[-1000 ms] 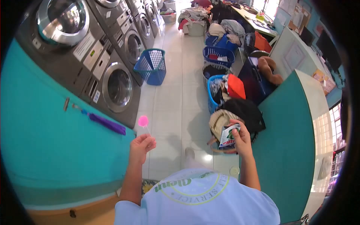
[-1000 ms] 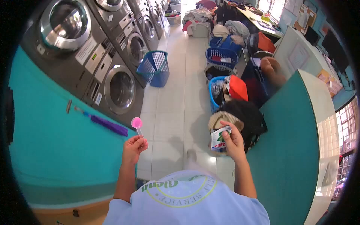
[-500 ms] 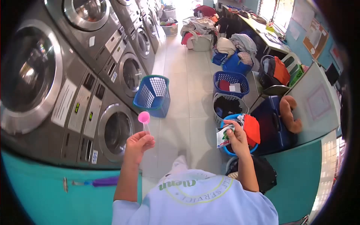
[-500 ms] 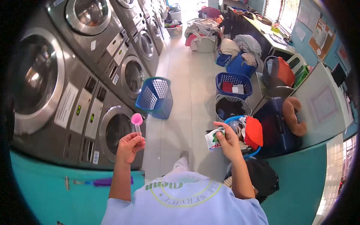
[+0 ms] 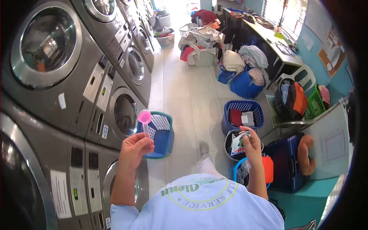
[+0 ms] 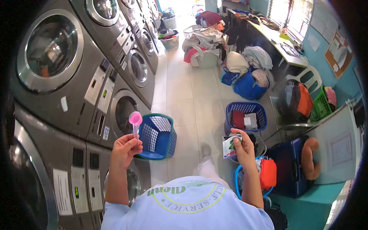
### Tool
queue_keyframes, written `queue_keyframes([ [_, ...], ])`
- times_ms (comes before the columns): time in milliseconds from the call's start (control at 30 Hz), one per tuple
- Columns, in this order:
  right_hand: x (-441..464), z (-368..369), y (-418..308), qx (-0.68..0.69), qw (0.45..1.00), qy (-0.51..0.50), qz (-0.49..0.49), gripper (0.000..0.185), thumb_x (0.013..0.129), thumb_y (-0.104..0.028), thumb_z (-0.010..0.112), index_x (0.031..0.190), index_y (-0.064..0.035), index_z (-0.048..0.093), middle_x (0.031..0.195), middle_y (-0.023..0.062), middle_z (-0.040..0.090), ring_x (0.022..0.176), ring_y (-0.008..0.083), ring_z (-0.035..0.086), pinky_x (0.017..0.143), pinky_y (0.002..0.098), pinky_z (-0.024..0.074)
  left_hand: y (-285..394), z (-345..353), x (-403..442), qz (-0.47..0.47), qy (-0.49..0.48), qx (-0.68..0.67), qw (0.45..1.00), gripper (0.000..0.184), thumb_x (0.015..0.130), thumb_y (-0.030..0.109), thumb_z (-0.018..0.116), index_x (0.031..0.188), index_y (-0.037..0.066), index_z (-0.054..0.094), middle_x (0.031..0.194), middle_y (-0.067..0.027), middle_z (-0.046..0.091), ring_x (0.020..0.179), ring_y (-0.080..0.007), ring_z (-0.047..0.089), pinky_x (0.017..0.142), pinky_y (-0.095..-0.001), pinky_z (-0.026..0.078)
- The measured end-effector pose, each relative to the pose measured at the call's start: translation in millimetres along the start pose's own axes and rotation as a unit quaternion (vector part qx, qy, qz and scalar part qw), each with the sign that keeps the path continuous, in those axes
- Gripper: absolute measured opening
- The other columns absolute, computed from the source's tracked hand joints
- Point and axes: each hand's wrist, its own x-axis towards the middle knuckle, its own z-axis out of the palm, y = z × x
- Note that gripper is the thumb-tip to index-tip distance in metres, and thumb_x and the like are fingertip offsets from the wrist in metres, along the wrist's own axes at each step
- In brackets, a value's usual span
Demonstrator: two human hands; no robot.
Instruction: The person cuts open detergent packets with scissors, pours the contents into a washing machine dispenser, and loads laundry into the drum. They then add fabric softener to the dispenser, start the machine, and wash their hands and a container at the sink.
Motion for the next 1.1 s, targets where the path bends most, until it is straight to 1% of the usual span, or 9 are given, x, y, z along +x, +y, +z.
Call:
queue_keyframes([
  [233, 237, 18, 11, -0.026, 0.998, -0.054, -0.015, 0.030, 0.093, -0.016, 0.052, 0.120, -0.0027, 0.051, 0.089, -0.0022, 0.056, 0.078, 0.0028, 0.051, 0.069, 0.0174, 0.0405, 57, 22, 191, 0.015, 0.021, -0.036, 0.999, 0.014, 0.082, 0.002, 0.060, 0.095, -0.003, 0.062, 0.078, -0.0120, 0.066, 0.064, -0.0162, 0.065, 0.060, -0.0276, 0.057],
  [367, 370, 49, 15, -0.032, 0.994, -0.106, -0.007, 0.029, 0.093, -0.015, 0.052, 0.120, -0.0033, 0.052, 0.083, -0.0034, 0.054, 0.074, 0.0018, 0.048, 0.066, 0.0167, 0.0387, 93, 28, 292, 0.028, 0.042, -0.029, 0.998, 0.013, 0.083, 0.004, 0.060, 0.095, -0.002, 0.061, 0.078, -0.0109, 0.066, 0.065, -0.0150, 0.065, 0.060, -0.0260, 0.057],
  [433, 435, 68, 25, -0.060, 0.990, -0.120, -0.038, 0.030, 0.094, -0.016, 0.052, 0.121, -0.0035, 0.051, 0.081, -0.0035, 0.054, 0.071, 0.0012, 0.047, 0.063, 0.0160, 0.0380, 107, 26, 344, 0.029, 0.046, -0.040, 0.998, 0.014, 0.084, 0.004, 0.060, 0.096, -0.002, 0.061, 0.078, -0.0106, 0.066, 0.064, -0.0144, 0.065, 0.060, -0.0252, 0.057],
  [533, 524, 101, 33, -0.019, 0.987, -0.160, -0.019, 0.032, 0.094, -0.021, 0.051, 0.122, -0.0044, 0.050, 0.080, -0.0040, 0.054, 0.069, 0.0006, 0.048, 0.060, 0.0155, 0.0381, 134, 23, 419, 0.040, 0.044, -0.028, 0.998, 0.014, 0.084, 0.004, 0.059, 0.097, -0.002, 0.061, 0.079, -0.0109, 0.066, 0.066, -0.0141, 0.066, 0.060, -0.0253, 0.057],
  [667, 633, 147, 55, -0.008, 0.984, -0.172, -0.040, 0.032, 0.094, -0.023, 0.052, 0.120, -0.0044, 0.051, 0.078, -0.0041, 0.055, 0.069, 0.0005, 0.048, 0.060, 0.0155, 0.0384, 168, 9, 525, 0.057, 0.041, -0.016, 0.997, 0.014, 0.085, 0.005, 0.059, 0.097, -0.001, 0.061, 0.081, -0.0113, 0.066, 0.067, -0.0150, 0.066, 0.060, -0.0256, 0.058],
  [733, 687, 166, 63, -0.011, 0.983, -0.181, -0.019, 0.037, 0.093, -0.028, 0.054, 0.118, -0.0020, 0.052, 0.087, -0.0017, 0.057, 0.075, 0.0021, 0.052, 0.065, 0.0158, 0.0401, 189, 1, 576, 0.062, 0.039, -0.016, 0.997, 0.014, 0.085, 0.005, 0.059, 0.097, -0.001, 0.061, 0.081, -0.0113, 0.066, 0.067, -0.0149, 0.066, 0.060, -0.0257, 0.058],
  [900, 809, 211, 72, 0.003, 0.982, -0.185, -0.040, 0.037, 0.093, -0.031, 0.053, 0.114, -0.0007, 0.055, 0.086, -0.0016, 0.057, 0.075, 0.0021, 0.050, 0.065, 0.0161, 0.0393, 239, -11, 694, 0.070, 0.027, -0.014, 0.997, 0.014, 0.085, 0.005, 0.059, 0.098, -0.002, 0.061, 0.080, -0.0115, 0.066, 0.067, -0.0148, 0.066, 0.060, -0.0257, 0.058],
  [967, 857, 225, 83, -0.021, 0.982, -0.168, -0.080, 0.031, 0.093, -0.026, 0.054, 0.113, -0.0025, 0.056, 0.074, -0.0055, 0.054, 0.066, 0.0000, 0.045, 0.057, 0.0156, 0.0352, 255, -15, 737, 0.067, 0.028, -0.018, 0.997, 0.015, 0.085, 0.005, 0.059, 0.098, -0.002, 0.061, 0.081, -0.0116, 0.066, 0.067, -0.0150, 0.066, 0.061, -0.0257, 0.058],
  [1100, 952, 256, 102, -0.019, 0.982, -0.168, -0.082, 0.030, 0.093, -0.025, 0.055, 0.112, -0.0024, 0.057, 0.073, -0.0064, 0.052, 0.066, 0.0000, 0.044, 0.057, 0.0153, 0.0349, 280, -25, 818, 0.048, 0.034, -0.026, 0.998, 0.015, 0.082, 0.005, 0.063, 0.096, -0.002, 0.062, 0.080, -0.0109, 0.066, 0.067, -0.0153, 0.066, 0.063, -0.0271, 0.057],
])
